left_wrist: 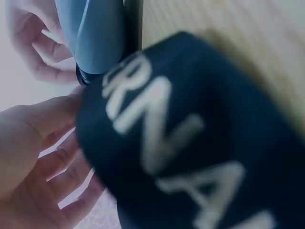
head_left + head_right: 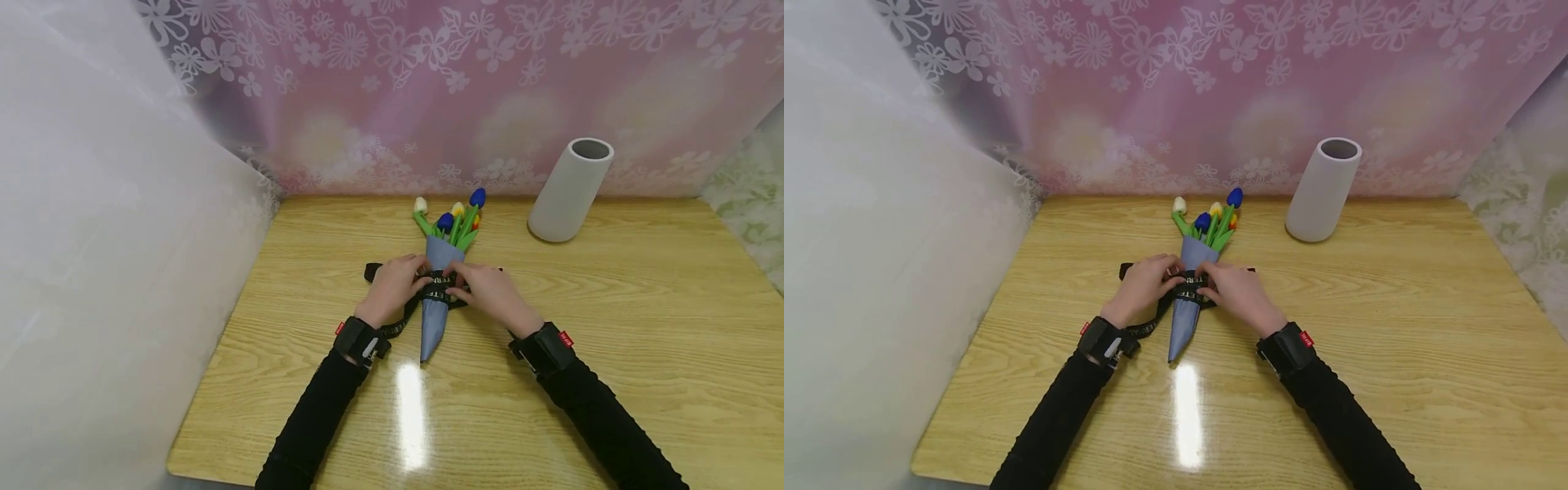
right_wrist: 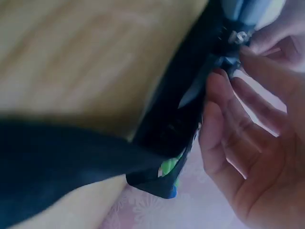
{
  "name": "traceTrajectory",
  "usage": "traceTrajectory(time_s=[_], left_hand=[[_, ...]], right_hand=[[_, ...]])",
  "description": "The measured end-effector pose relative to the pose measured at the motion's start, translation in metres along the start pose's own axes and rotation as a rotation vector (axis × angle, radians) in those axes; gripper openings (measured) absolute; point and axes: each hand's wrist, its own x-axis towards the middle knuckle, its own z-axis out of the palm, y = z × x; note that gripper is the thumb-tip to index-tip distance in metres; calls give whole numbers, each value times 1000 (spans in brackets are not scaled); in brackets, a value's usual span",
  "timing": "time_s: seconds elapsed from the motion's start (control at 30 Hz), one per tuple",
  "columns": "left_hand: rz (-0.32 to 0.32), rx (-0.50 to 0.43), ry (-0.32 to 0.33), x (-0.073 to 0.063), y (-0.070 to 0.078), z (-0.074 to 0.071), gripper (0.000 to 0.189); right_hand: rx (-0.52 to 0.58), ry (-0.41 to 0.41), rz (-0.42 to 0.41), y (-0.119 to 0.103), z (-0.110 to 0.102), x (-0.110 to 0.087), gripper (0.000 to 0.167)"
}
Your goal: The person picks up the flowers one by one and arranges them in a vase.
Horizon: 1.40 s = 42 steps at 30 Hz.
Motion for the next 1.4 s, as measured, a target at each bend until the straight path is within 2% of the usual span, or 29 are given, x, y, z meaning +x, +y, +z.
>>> traceTrajectory(time_s=[0.13, 0.23, 0.3, 0.43, 0.53, 0.63, 0.73, 0.87, 0.93, 1.03, 1.17, 1.3, 1.4], left_hand=[[-31, 5, -11, -1, 0, 0, 16], [-38, -42, -35, -1, -4, -6, 18], [-52, -67, -42, -1, -8, -11, 17], [-134, -50, -30, -3, -21, -20, 14], [-176, -21, -19, -6, -28, -24, 14], [-136, -40, -18, -6, -26, -22, 21], [-38, -93, -42, -3, -17, -17, 31], [49, -134, -81, 3, -7, -12, 23], [46, -116, -83, 4, -7, -12, 17], [-13, -70, -67, 3, -13, -15, 15], [-143, -41, -64, -3, -30, -26, 15], [-264, -51, -65, -14, -53, -46, 17], [-372, -42, -28, -27, -72, -63, 18]], right_hand=[[6, 44, 10, -5, 6, -2, 23], [31, 71, 23, -5, 2, -2, 13], [59, 68, 65, -1, -5, -1, 10], [77, 61, 156, 13, -22, -4, 8], [78, 76, 165, 22, -32, -8, 8], [75, 73, 122, 25, -34, -8, 11], [82, 60, 79, 22, -32, -6, 14], [86, 68, 46, 18, -28, -5, 14], [84, 79, 51, 18, -28, -5, 14], [83, 83, 94, 21, -31, -5, 12], [92, 67, 168, 30, -42, -10, 11], [84, 48, 260, 46, -61, -18, 12], [60, 43, 361, 61, -77, -25, 15]])
